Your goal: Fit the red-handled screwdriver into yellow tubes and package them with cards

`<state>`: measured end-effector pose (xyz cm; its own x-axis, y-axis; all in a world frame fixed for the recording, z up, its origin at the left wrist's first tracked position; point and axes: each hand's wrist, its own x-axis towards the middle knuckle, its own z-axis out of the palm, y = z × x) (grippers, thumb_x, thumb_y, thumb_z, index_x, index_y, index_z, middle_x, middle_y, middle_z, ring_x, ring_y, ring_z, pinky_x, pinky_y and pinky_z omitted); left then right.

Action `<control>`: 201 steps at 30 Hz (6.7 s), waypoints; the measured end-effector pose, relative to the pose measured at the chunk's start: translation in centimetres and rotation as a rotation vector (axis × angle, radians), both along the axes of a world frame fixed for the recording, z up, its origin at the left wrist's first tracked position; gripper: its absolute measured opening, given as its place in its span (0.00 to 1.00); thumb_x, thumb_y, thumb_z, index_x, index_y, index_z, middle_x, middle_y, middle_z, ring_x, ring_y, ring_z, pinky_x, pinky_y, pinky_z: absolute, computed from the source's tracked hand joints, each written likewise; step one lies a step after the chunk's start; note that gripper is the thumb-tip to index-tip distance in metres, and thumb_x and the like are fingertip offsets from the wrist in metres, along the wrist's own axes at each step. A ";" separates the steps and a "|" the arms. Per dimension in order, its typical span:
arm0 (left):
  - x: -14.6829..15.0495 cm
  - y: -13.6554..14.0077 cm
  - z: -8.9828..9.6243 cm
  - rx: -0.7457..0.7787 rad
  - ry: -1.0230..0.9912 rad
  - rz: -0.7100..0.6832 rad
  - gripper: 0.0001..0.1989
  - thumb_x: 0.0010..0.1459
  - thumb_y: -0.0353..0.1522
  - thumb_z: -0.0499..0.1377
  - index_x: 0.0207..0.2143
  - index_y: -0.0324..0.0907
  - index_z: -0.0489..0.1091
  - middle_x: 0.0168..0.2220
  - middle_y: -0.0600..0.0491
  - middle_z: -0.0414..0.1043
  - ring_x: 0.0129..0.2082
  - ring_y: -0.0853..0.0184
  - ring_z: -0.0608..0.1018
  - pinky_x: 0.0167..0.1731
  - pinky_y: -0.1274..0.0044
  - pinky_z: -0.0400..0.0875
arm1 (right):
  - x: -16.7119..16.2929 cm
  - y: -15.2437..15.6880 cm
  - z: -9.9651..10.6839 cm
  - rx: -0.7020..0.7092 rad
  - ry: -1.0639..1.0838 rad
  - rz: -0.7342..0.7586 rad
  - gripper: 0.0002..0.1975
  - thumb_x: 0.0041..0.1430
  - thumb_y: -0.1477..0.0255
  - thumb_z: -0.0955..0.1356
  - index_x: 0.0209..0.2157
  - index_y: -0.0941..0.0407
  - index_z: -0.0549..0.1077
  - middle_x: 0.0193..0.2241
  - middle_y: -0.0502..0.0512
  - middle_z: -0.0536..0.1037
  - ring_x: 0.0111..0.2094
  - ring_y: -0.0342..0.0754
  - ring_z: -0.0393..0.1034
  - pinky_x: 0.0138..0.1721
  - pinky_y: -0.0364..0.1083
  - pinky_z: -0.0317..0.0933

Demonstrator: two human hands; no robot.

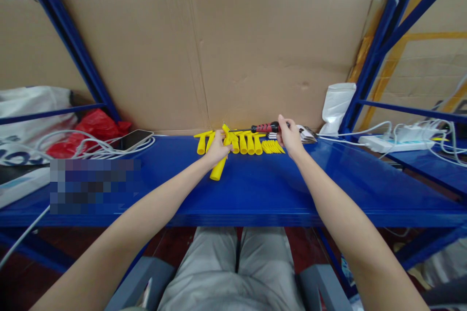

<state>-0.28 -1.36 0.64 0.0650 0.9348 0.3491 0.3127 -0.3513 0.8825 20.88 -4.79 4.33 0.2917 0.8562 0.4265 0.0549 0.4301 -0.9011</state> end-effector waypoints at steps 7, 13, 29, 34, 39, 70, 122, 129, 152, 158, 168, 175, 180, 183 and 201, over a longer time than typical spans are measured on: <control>-0.1 0.0 0.1 -0.004 -0.005 -0.017 0.25 0.47 0.18 0.54 0.46 0.43 0.51 0.48 0.48 0.68 0.25 0.75 0.73 0.16 0.85 0.63 | -0.1 -0.2 0.1 -0.009 0.035 0.036 0.19 0.46 0.55 0.69 0.30 0.52 0.61 0.10 0.41 0.60 0.10 0.39 0.51 0.10 0.39 0.41; 0.0 0.1 0.0 -0.016 0.002 -0.009 0.25 0.47 0.18 0.54 0.46 0.43 0.52 0.48 0.48 0.68 0.29 0.73 0.75 0.18 0.85 0.64 | -0.2 -0.2 0.1 0.050 -0.029 -0.037 0.21 0.46 0.51 0.69 0.26 0.53 0.61 0.08 0.40 0.55 0.09 0.37 0.47 0.10 0.39 0.40; 0.0 0.0 -0.1 -0.012 0.006 -0.009 0.27 0.47 0.18 0.54 0.48 0.44 0.51 0.47 0.49 0.67 0.23 0.76 0.72 0.14 0.85 0.61 | -0.2 -0.1 0.1 0.011 0.043 0.049 0.18 0.45 0.57 0.70 0.32 0.52 0.61 0.11 0.40 0.61 0.10 0.38 0.53 0.10 0.39 0.42; 0.0 0.3 -0.3 -0.033 0.019 -0.007 0.27 0.47 0.19 0.55 0.48 0.44 0.52 0.47 0.49 0.68 0.24 0.75 0.73 0.15 0.85 0.62 | -0.2 -0.1 0.1 0.029 0.001 0.017 0.19 0.48 0.54 0.68 0.28 0.53 0.59 0.09 0.40 0.55 0.09 0.37 0.47 0.10 0.39 0.40; 0.0 0.2 -0.3 -0.037 0.000 -0.012 0.26 0.48 0.19 0.54 0.48 0.44 0.52 0.47 0.49 0.67 0.24 0.76 0.73 0.15 0.86 0.62 | -0.1 0.0 0.1 -0.023 0.046 0.034 0.15 0.47 0.61 0.69 0.31 0.53 0.61 0.11 0.40 0.59 0.10 0.38 0.51 0.10 0.38 0.42; 0.0 0.1 0.1 -0.076 -0.057 -0.011 0.27 0.46 0.19 0.52 0.47 0.45 0.50 0.50 0.48 0.64 0.20 0.80 0.69 0.13 0.87 0.58 | -0.2 0.0 -0.2 -0.124 0.063 0.092 0.17 0.50 0.55 0.66 0.28 0.53 0.59 0.14 0.43 0.63 0.10 0.38 0.53 0.09 0.39 0.41; -0.2 0.2 0.4 0.031 -0.025 -0.080 0.27 0.47 0.20 0.51 0.50 0.44 0.51 0.49 0.48 0.66 0.25 0.73 0.73 0.17 0.83 0.65 | -0.5 -0.4 -1.8 -0.335 -0.619 0.436 0.13 0.37 0.73 0.75 0.26 0.57 0.70 0.21 0.51 0.76 0.21 0.42 0.67 0.20 0.39 0.59; 0.1 0.2 0.4 0.045 -0.047 -0.103 0.28 0.45 0.18 0.51 0.49 0.43 0.51 0.49 0.47 0.66 0.33 0.70 0.75 0.27 0.78 0.71 | -1.6 0.7 -2.0 -0.082 -0.854 0.231 0.03 0.44 0.75 0.71 0.24 0.57 0.72 0.24 0.51 0.75 0.26 0.45 0.69 0.32 0.45 0.63; -0.1 0.5 0.2 0.214 0.022 -0.208 0.24 0.45 0.21 0.54 0.46 0.42 0.55 0.51 0.43 0.65 0.50 0.59 0.71 0.46 0.64 0.68 | -8.2 3.4 1.5 0.127 -0.948 -0.029 0.03 0.55 0.78 0.62 0.29 0.58 0.65 0.27 0.54 0.73 0.27 0.44 0.66 0.30 0.42 0.58; 0.0 0.3 0.6 0.249 -0.004 -0.210 0.26 0.43 0.19 0.53 0.47 0.41 0.55 0.54 0.41 0.63 0.55 0.57 0.66 0.49 0.64 0.66 | -8.5 3.0 2.1 0.134 -1.087 -0.104 0.05 0.56 0.78 0.61 0.32 0.58 0.66 0.30 0.57 0.75 0.32 0.46 0.68 0.33 0.42 0.57; -1.7 0.4 2.2 -0.026 -0.330 0.021 0.22 0.47 0.18 0.51 0.43 0.44 0.53 0.47 0.49 0.68 0.23 0.75 0.73 0.15 0.85 0.63 | -4.4 3.1 2.5 0.039 -1.226 -0.258 0.08 0.57 0.76 0.61 0.36 0.59 0.70 0.32 0.59 0.76 0.32 0.48 0.69 0.31 0.43 0.56; -1.9 0.4 2.9 -0.138 -0.525 0.035 0.19 0.49 0.18 0.51 0.41 0.45 0.53 0.44 0.52 0.69 0.19 0.77 0.72 0.12 0.85 0.59 | 3.7 4.4 1.2 -0.260 -1.431 -0.405 0.09 0.53 0.78 0.62 0.28 0.59 0.73 0.29 0.61 0.78 0.30 0.48 0.71 0.28 0.41 0.55; -2.0 0.7 2.7 -0.188 -0.531 0.072 0.20 0.49 0.18 0.52 0.42 0.45 0.54 0.44 0.51 0.69 0.20 0.76 0.73 0.13 0.84 0.59 | 7.0 4.2 -1.4 -0.393 -1.412 -0.428 0.09 0.53 0.76 0.62 0.24 0.59 0.73 0.25 0.59 0.76 0.27 0.47 0.70 0.27 0.42 0.56; -2.1 0.9 2.7 -0.215 -0.523 0.068 0.20 0.48 0.19 0.53 0.42 0.45 0.55 0.43 0.51 0.69 0.22 0.74 0.74 0.15 0.84 0.60 | 7.6 4.2 -2.7 -0.392 -1.384 -0.437 0.09 0.53 0.77 0.62 0.24 0.59 0.72 0.26 0.59 0.77 0.29 0.47 0.70 0.29 0.42 0.57; 2.4 -1.1 4.2 -0.360 -0.359 -0.282 0.14 0.49 0.18 0.53 0.38 0.39 0.63 0.37 0.45 0.73 0.28 0.65 0.78 0.15 0.82 0.62 | 7.4 5.4 -4.3 -0.449 -1.084 -0.557 0.08 0.54 0.72 0.63 0.33 0.58 0.73 0.40 0.63 0.76 0.44 0.55 0.69 0.43 0.50 0.62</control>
